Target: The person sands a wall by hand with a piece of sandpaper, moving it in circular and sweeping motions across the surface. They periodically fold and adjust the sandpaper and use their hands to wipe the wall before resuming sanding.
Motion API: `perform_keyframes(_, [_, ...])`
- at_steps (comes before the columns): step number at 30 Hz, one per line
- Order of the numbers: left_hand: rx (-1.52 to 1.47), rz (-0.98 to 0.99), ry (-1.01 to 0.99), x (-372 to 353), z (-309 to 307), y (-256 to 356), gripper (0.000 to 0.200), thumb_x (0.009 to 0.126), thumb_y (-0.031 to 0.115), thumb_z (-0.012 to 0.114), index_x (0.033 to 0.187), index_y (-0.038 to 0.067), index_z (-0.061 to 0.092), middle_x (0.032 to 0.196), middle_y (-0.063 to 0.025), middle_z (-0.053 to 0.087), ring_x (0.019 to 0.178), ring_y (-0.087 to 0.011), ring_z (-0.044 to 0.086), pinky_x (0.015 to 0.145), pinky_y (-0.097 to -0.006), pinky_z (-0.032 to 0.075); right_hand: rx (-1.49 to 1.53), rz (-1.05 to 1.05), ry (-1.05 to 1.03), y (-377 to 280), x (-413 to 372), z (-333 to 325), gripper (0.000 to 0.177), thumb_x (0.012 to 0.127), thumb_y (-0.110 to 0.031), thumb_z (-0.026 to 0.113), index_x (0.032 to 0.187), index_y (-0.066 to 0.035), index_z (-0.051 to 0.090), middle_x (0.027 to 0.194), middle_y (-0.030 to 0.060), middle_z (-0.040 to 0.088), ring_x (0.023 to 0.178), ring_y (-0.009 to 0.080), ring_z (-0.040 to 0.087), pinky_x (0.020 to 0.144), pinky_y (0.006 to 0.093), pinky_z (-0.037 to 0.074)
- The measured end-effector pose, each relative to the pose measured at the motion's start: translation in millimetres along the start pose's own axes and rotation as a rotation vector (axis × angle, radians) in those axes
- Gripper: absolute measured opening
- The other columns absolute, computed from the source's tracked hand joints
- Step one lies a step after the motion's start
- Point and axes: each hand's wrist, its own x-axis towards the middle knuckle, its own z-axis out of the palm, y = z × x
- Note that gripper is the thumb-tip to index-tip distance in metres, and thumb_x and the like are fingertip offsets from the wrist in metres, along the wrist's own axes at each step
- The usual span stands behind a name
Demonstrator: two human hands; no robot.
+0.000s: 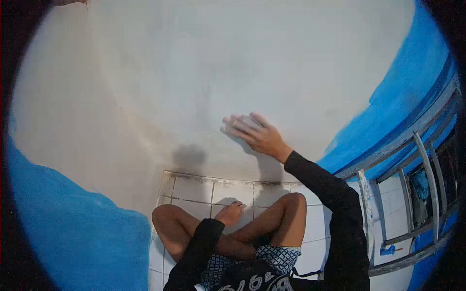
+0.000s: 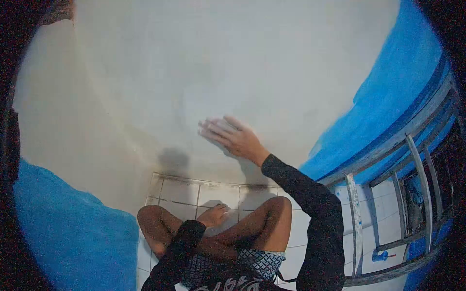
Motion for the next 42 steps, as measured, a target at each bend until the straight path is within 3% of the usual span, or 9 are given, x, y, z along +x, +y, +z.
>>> perform_keyframes(5, [-0.019, -0.089, -0.135, -7.9, -10.3, 8.4, 0.035, 0.096, 0.018, 0.05, 0.123, -0.003, 0.056, 0.125, -0.0227, 0.057, 0.117, -0.0374, 0.055, 0.101, -0.0453, 0.046, -0.046, 0.375, 0.064, 2.1, 4.2, -10.9, 0.078, 0.082, -0.016, 0.058, 0.153, -0.035, 0.031, 0.157, -0.0012, 0.036, 0.141, 0.0176, 0.038, 0.116, 0.0482, 0.031])
perform_keyframes(12, [-0.03, -0.151, -0.118, -12.6, 7.8, -7.0, 0.047, 0.094, 0.025, 0.056, 0.131, -0.003, 0.05, 0.134, -0.0248, 0.052, 0.124, -0.0402, 0.05, 0.106, -0.0465, 0.042, 0.013, 0.116, -0.203, -9.6, -56.3, 26.2, 0.072, 0.089, -0.025, 0.057, 0.154, -0.034, 0.029, 0.16, -0.0017, 0.031, 0.144, 0.0166, 0.034, 0.12, 0.0515, 0.019])
perform_keyframes(17, [-0.023, -0.08, -0.098, -1.0, 3.1, -0.9, 0.042, 0.096, 0.024, 0.055, 0.128, -0.003, 0.053, 0.129, -0.0238, 0.055, 0.118, -0.04, 0.054, 0.102, -0.0478, 0.045, 0.032, 0.558, 0.265, 20.7, -38.9, -13.1, 0.069, 0.083, -0.021, 0.061, 0.149, -0.032, 0.042, 0.155, 0.0047, 0.04, 0.144, 0.022, 0.036, 0.116, 0.0546, 0.022])
perform_keyframes(20, [0.01, -0.078, -0.042, 7.4, 13.0, -11.1, 0.035, 0.097, 0.022, 0.054, 0.122, -0.002, 0.058, 0.122, -0.0225, 0.059, 0.114, -0.0387, 0.056, 0.099, -0.0467, 0.046, 0.121, 0.187, -0.176, -5.3, -64.2, 5.5, 0.069, 0.085, -0.028, 0.058, 0.151, -0.025, 0.039, 0.156, 0.0013, 0.039, 0.143, 0.0178, 0.036, 0.118, 0.0547, 0.018])
perform_keyframes(24, [-0.032, -0.021, 0.048, 8.8, 6.2, -1.2, 0.029, 0.098, 0.021, 0.053, 0.114, 0.0, 0.063, 0.114, -0.0193, 0.064, 0.11, -0.0364, 0.059, 0.097, -0.044, 0.048, -0.056, 0.113, -0.088, 2.1, -86.7, 19.2, 0.066, 0.084, -0.025, 0.057, 0.148, -0.024, 0.045, 0.155, 0.0033, 0.04, 0.141, 0.0194, 0.04, 0.117, 0.0599, 0.018])
perform_keyframes(27, [-0.038, -0.022, 0.039, 3.7, -17.6, 19.7, 0.029, 0.098, 0.022, 0.052, 0.111, -0.001, 0.064, 0.116, -0.0189, 0.064, 0.11, -0.0366, 0.059, 0.097, -0.0443, 0.048, 0.052, 0.603, 0.225, 5.5, -73.5, -6.7, 0.066, 0.082, -0.019, 0.057, 0.147, -0.027, 0.046, 0.157, 0.0037, 0.037, 0.138, 0.0241, 0.043, 0.114, 0.0635, 0.021])
perform_keyframes(30, [0.014, -0.024, 0.078, 6.0, 8.7, -6.0, 0.031, 0.098, 0.023, 0.05, 0.114, 0.0, 0.064, 0.118, -0.02, 0.064, 0.112, -0.037, 0.059, 0.098, -0.0447, 0.047, 0.079, 0.568, -0.124, -24.6, -75.5, 10.1, 0.067, 0.081, -0.023, 0.061, 0.146, -0.03, 0.046, 0.156, 0.0039, 0.038, 0.139, 0.0256, 0.042, 0.112, 0.067, 0.019])
perform_keyframes(38, [0.06, 0.075, 0.108, 4.5, -12.3, 15.7, 0.031, 0.096, 0.021, 0.049, 0.116, 0.003, 0.064, 0.108, -0.0209, 0.065, 0.096, -0.0384, 0.064, 0.085, -0.0461, 0.054, 0.199, 0.565, 0.355, 2.3, -57.6, -5.6, 0.07, 0.077, -0.012, 0.058, 0.146, -0.021, 0.048, 0.152, 0.006, 0.044, 0.143, 0.0217, 0.038, 0.117, 0.0636, 0.006])
perform_keyframes(42, [0.019, 0.023, 0.151, 9.6, -18.5, 20.2, 0.028, 0.094, 0.019, 0.052, 0.114, 0.005, 0.065, 0.105, -0.019, 0.066, 0.095, -0.0366, 0.065, 0.084, -0.0458, 0.054, 0.068, 0.252, 0.021, -15.3, -64.7, 25.0, 0.055, 0.087, -0.013, 0.052, 0.142, -0.019, 0.053, 0.147, 0.0017, 0.051, 0.138, 0.0175, 0.045, 0.118, 0.0595, 0.011])
